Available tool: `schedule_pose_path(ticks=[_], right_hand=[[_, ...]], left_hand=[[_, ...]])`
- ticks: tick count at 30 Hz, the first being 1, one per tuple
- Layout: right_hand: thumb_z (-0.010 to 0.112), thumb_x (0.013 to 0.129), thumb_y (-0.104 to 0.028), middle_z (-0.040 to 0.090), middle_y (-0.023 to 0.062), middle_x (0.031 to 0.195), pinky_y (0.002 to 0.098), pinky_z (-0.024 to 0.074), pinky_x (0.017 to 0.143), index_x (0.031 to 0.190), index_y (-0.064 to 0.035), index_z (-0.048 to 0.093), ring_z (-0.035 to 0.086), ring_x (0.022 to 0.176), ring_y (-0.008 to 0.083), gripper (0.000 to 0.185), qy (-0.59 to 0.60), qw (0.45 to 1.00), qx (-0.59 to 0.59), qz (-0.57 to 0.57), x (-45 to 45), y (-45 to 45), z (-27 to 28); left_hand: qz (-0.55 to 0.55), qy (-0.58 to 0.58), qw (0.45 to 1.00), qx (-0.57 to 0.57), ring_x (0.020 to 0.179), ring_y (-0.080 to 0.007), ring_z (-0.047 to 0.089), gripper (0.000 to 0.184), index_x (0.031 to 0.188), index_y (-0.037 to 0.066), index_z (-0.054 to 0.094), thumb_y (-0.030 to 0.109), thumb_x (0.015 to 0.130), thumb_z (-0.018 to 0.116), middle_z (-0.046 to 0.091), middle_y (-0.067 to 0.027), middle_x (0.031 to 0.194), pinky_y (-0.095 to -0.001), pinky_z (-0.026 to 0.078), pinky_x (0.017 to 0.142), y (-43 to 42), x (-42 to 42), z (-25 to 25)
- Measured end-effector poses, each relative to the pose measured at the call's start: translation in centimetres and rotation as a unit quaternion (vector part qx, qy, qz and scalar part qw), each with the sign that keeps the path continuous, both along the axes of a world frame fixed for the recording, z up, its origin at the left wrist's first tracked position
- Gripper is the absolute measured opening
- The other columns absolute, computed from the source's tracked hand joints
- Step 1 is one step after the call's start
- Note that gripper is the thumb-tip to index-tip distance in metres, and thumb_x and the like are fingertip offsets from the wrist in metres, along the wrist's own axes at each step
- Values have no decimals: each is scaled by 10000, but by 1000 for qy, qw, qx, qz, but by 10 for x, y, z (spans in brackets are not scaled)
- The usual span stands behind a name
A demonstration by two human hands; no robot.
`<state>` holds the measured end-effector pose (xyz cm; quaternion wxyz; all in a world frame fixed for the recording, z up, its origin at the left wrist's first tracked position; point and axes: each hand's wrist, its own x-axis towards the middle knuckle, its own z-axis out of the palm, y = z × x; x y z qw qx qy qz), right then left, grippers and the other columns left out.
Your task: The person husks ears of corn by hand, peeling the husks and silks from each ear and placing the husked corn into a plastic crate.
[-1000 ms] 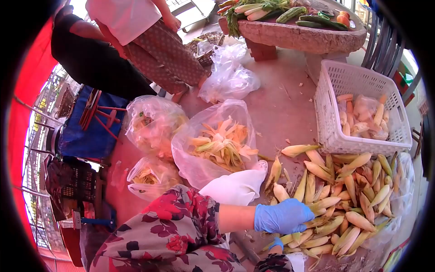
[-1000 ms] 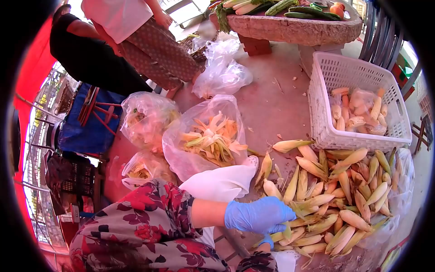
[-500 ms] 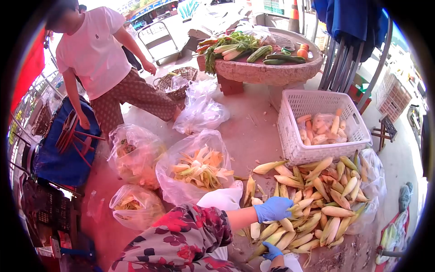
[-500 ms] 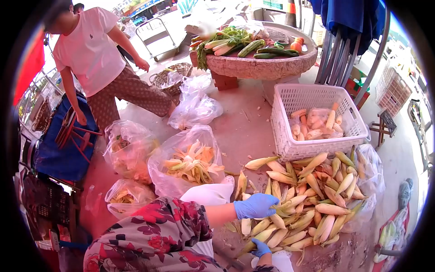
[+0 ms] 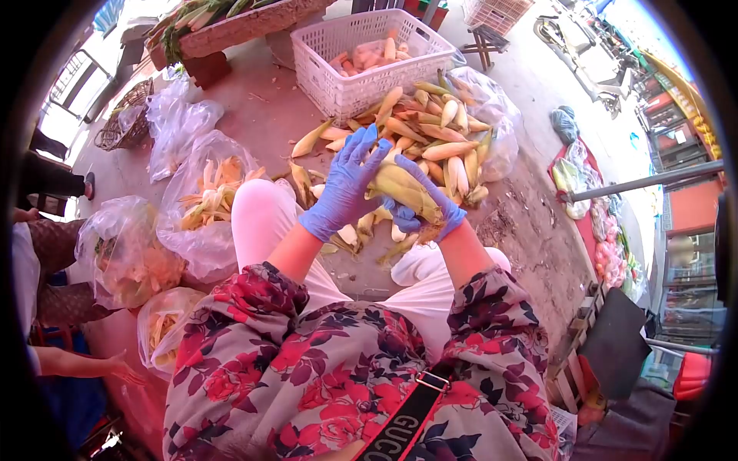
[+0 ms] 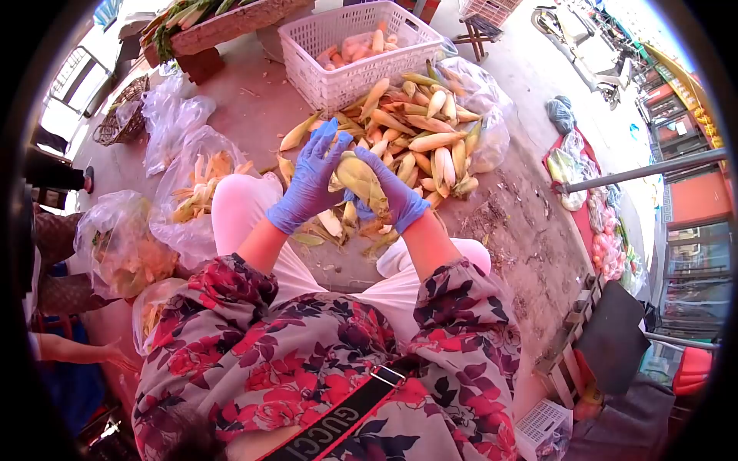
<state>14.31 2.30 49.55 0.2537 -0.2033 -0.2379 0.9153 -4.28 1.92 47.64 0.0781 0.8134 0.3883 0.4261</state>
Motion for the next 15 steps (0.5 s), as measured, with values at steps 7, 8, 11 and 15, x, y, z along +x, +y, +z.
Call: schedule_pose_path(ticks=[7, 8, 11, 15], right_hand=[[383, 910, -495, 602, 68, 608, 208, 401, 412, 797, -31, 611, 549, 457, 130, 529, -268, 913, 218, -216, 20, -60, 42], [435, 911, -418, 617, 55, 676, 203, 422, 472, 869, -26, 612, 567, 533, 117, 432, -272, 881, 264, -281, 18, -67, 49], [566, 881, -194, 623, 3, 821, 196, 453, 645, 1066, -26, 585, 569, 720, 79, 251, -264, 811, 340, -397, 10, -80, 52], [617, 836, -136, 614, -3, 800, 202, 448, 662, 997, -3, 620, 552, 722, 72, 208, -297, 826, 314, -361, 10, -84, 54]], left_hand=[[-132, -270, 889, -344, 843, -96, 545, 581, 1156, 22, 477, 196, 670, 742, 585, -32, 969, -258, 461, 772, -48, 9, -5], [-132, -276, 876, -373, 831, -96, 539, 566, 1142, 22, 482, 184, 661, 729, 575, -22, 946, -257, 459, 765, -55, 11, -6], [-132, -264, 877, -379, 830, -98, 538, 554, 1134, 21, 482, 166, 653, 716, 573, -19, 933, -256, 458, 763, -76, 22, -8], [-147, -239, 877, -391, 861, -102, 540, 566, 1137, 15, 479, 156, 640, 712, 575, -33, 962, -256, 454, 772, -91, 25, -11]])
